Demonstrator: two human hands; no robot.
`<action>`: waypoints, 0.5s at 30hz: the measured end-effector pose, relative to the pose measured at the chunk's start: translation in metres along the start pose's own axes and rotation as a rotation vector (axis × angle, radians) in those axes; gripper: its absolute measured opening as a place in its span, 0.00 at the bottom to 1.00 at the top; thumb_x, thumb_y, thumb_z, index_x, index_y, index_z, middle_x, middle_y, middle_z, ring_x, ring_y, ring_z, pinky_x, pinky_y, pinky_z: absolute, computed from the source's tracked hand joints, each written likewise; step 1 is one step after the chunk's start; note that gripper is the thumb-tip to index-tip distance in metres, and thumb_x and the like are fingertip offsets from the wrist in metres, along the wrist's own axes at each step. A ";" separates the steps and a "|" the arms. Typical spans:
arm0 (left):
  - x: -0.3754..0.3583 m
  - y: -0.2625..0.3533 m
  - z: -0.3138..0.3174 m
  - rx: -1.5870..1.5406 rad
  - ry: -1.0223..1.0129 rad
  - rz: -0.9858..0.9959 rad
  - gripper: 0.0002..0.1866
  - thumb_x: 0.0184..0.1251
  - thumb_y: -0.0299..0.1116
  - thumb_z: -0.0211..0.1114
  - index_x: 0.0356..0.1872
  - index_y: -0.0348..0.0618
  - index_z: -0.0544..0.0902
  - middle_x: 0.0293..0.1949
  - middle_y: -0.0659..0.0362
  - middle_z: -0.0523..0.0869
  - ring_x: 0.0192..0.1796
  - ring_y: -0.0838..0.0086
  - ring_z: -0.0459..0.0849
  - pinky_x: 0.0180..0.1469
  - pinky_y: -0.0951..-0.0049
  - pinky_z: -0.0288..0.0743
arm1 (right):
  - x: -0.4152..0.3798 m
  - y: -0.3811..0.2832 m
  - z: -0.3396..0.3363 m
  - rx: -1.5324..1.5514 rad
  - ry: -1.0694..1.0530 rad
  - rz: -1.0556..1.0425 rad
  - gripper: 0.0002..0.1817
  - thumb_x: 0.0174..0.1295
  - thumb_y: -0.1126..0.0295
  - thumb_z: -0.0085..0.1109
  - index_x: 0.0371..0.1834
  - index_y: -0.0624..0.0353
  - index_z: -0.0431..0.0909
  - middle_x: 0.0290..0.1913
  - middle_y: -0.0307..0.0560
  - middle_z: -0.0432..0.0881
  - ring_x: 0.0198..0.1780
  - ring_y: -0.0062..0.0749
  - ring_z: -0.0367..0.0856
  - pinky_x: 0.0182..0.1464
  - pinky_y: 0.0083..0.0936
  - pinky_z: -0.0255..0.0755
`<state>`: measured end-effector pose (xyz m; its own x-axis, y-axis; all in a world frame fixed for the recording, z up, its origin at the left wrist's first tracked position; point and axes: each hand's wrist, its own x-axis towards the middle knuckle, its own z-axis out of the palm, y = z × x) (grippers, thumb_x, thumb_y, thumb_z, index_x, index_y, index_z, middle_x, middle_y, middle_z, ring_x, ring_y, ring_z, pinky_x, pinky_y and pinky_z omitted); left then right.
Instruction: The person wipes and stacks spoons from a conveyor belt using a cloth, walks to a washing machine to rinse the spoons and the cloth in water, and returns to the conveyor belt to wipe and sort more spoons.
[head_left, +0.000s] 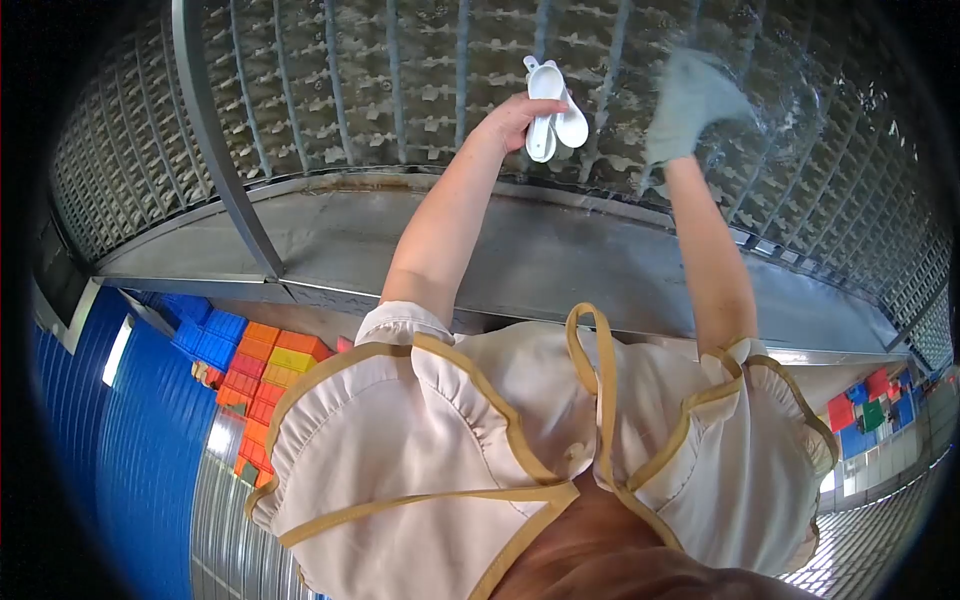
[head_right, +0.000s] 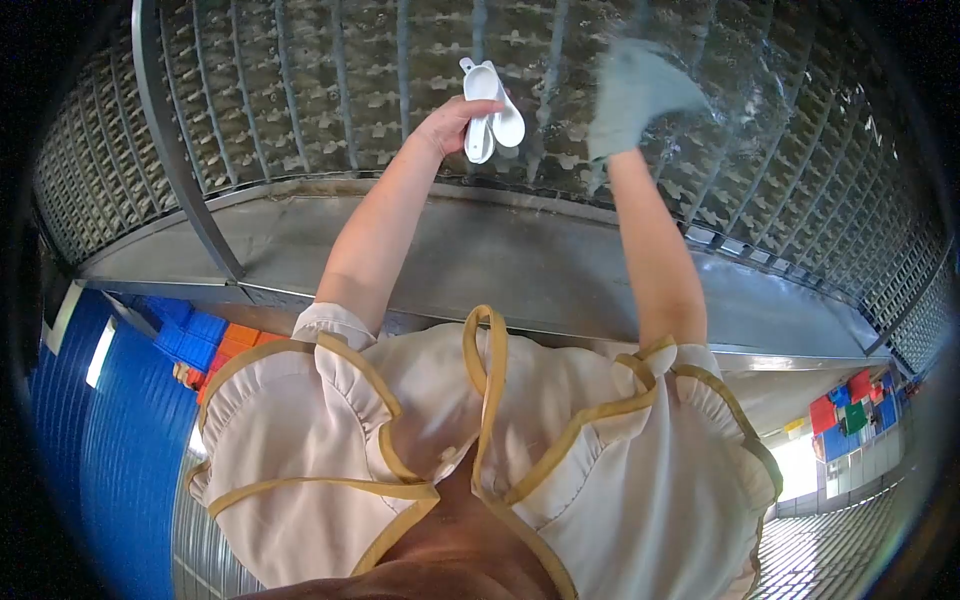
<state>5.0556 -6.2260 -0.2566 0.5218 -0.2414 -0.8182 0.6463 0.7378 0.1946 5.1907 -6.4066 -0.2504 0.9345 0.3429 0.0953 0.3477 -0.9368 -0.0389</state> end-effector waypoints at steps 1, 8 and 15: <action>0.002 0.000 -0.002 0.036 0.001 0.021 0.19 0.45 0.25 0.65 0.42 0.38 0.73 0.38 0.55 0.79 0.40 0.67 0.79 0.41 0.66 0.74 | -0.009 -0.016 0.008 0.512 0.101 0.009 0.07 0.56 0.75 0.44 0.36 0.61 0.69 0.39 0.48 0.71 0.42 0.37 0.69 0.44 0.31 0.62; -0.010 0.008 0.017 0.396 -0.146 0.015 0.24 0.43 0.22 0.65 0.46 0.34 0.71 0.41 0.55 0.79 0.43 0.70 0.78 0.45 0.72 0.72 | -0.005 -0.080 -0.035 1.056 -0.575 -0.241 0.09 0.40 0.69 0.57 0.25 0.63 0.76 0.33 0.53 0.76 0.38 0.45 0.71 0.41 0.30 0.66; -0.001 -0.003 0.021 0.316 0.000 -0.064 0.21 0.41 0.23 0.65 0.41 0.33 0.73 0.37 0.54 0.80 0.37 0.70 0.80 0.40 0.70 0.75 | -0.019 -0.077 -0.013 0.960 -0.447 -0.009 0.12 0.45 0.69 0.53 0.33 0.61 0.72 0.32 0.52 0.75 0.35 0.49 0.73 0.38 0.34 0.68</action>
<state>5.0651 -6.2412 -0.2444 0.4746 -0.2811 -0.8341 0.8188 0.4887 0.3012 5.1453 -6.3423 -0.2358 0.8069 0.5267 -0.2673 0.0863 -0.5529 -0.8288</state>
